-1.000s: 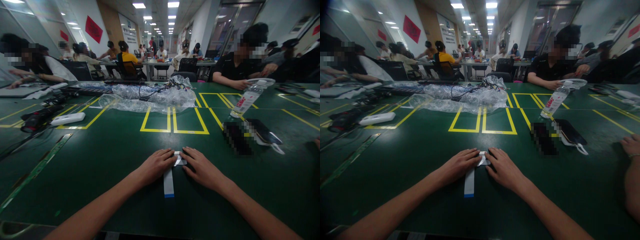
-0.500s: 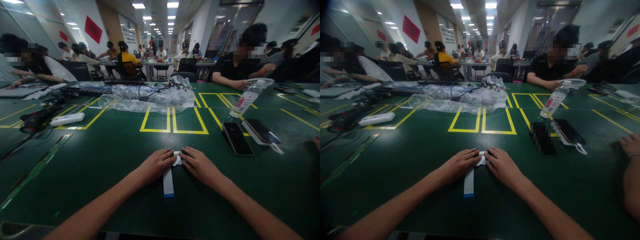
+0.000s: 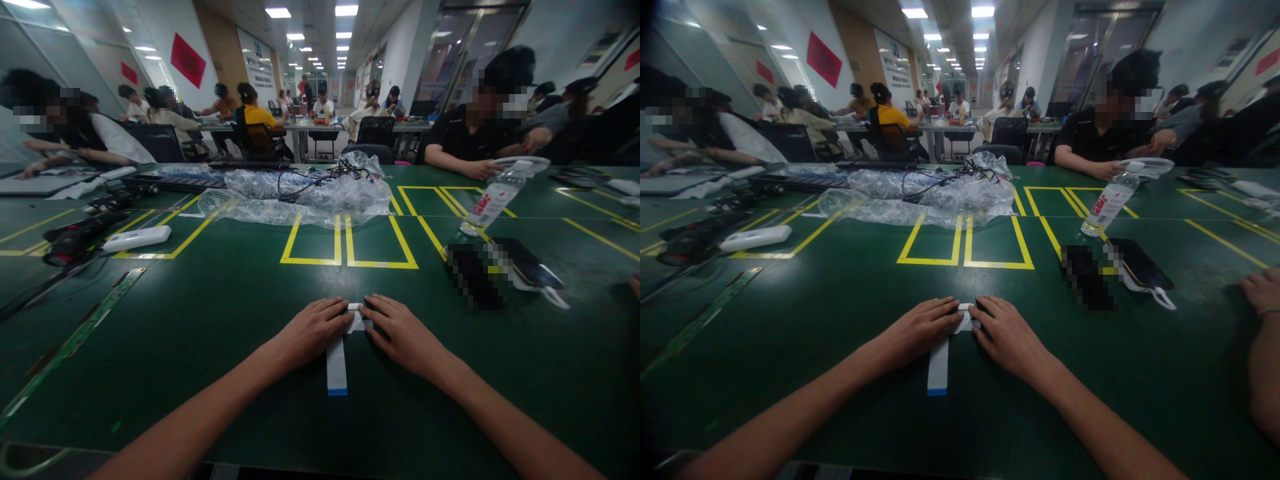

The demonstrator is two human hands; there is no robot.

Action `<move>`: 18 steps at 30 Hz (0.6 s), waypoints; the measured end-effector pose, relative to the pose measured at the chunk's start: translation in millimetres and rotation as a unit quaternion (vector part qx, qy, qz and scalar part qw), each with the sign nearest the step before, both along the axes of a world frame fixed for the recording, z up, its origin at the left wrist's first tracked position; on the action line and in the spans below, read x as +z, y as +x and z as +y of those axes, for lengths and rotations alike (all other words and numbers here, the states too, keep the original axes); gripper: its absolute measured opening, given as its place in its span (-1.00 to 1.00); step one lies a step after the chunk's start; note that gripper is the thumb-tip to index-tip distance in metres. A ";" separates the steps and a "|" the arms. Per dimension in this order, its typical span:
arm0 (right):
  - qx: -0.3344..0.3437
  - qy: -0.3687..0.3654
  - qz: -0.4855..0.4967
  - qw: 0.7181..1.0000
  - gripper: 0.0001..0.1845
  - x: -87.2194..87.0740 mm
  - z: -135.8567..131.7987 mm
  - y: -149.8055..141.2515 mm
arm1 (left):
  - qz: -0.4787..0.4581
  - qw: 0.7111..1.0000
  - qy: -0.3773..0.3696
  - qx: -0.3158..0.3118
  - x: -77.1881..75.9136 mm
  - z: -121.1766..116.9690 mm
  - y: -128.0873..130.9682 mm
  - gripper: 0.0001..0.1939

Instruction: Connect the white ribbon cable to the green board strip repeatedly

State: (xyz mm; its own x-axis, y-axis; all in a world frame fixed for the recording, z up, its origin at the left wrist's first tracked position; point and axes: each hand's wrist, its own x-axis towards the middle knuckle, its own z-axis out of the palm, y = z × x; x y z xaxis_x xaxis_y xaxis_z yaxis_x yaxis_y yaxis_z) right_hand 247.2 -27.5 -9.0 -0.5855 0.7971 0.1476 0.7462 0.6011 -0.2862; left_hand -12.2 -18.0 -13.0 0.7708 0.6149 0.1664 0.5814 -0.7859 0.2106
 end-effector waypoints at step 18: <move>-0.008 -0.031 -0.018 0.999 -0.47 3.1 -1.9 2.6 | 0.098 0.852 0.030 0.513 18.2 -48.3 -209.6 -0.25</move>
State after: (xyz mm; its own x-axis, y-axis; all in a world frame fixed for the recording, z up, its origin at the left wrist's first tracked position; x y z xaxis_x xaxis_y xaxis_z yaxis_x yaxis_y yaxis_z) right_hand 249.8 -29.3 -6.0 -0.5762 0.8137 0.0765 0.7666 0.5705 -0.2946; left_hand -221.9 -66.4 5.2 -0.1519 0.9769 0.1504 0.9883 0.1526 0.0074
